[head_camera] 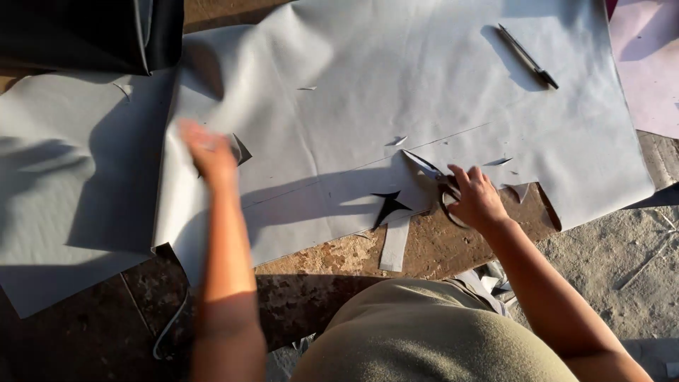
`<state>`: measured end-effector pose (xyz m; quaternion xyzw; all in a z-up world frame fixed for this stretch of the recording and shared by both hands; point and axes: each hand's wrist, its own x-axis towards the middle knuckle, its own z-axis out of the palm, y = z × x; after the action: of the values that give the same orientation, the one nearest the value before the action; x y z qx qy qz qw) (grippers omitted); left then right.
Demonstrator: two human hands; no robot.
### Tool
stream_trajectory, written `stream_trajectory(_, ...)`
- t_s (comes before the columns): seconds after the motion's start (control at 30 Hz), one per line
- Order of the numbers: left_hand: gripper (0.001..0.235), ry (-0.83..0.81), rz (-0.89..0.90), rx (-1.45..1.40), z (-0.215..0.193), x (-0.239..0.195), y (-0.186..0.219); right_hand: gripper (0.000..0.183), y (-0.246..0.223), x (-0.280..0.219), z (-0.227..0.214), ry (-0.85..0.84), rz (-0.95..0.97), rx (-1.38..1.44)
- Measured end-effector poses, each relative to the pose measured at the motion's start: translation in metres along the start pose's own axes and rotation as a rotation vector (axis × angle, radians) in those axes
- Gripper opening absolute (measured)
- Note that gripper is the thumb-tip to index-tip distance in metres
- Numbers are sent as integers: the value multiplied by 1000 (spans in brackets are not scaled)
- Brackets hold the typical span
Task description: Measuring fabric with a ruler, marking it with a pen, and cutting it with scissors on a workbench.
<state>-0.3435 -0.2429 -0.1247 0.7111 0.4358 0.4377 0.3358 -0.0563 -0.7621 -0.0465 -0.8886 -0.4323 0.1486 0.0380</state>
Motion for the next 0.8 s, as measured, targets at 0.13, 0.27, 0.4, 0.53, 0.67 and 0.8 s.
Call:
stream_trajectory(0.13,40,-293,213,-34,104,-156,118,75,25,-57,-44,-214,367,383)
stream_trajectory(0.27,30,-678,573,-55,207,-263,185,69,114,-121,-48,-58,651,692)
stream_trajectory(0.4,46,-790,831,-50,303,-335,227,65,159,-143,-100,-8,627,675)
stream_trajectory(0.53,51,-1557,985,22,280,-359,343,41,189,-150,-112,-166,570,854)
stream_trajectory(0.67,77,-1688,1296,-495,261,-472,287,28,183,-154,-92,-399,580,1103)
stream_trajectory(0.8,15,-911,976,-399,265,-446,248,43,162,-157,-51,-509,619,1160)
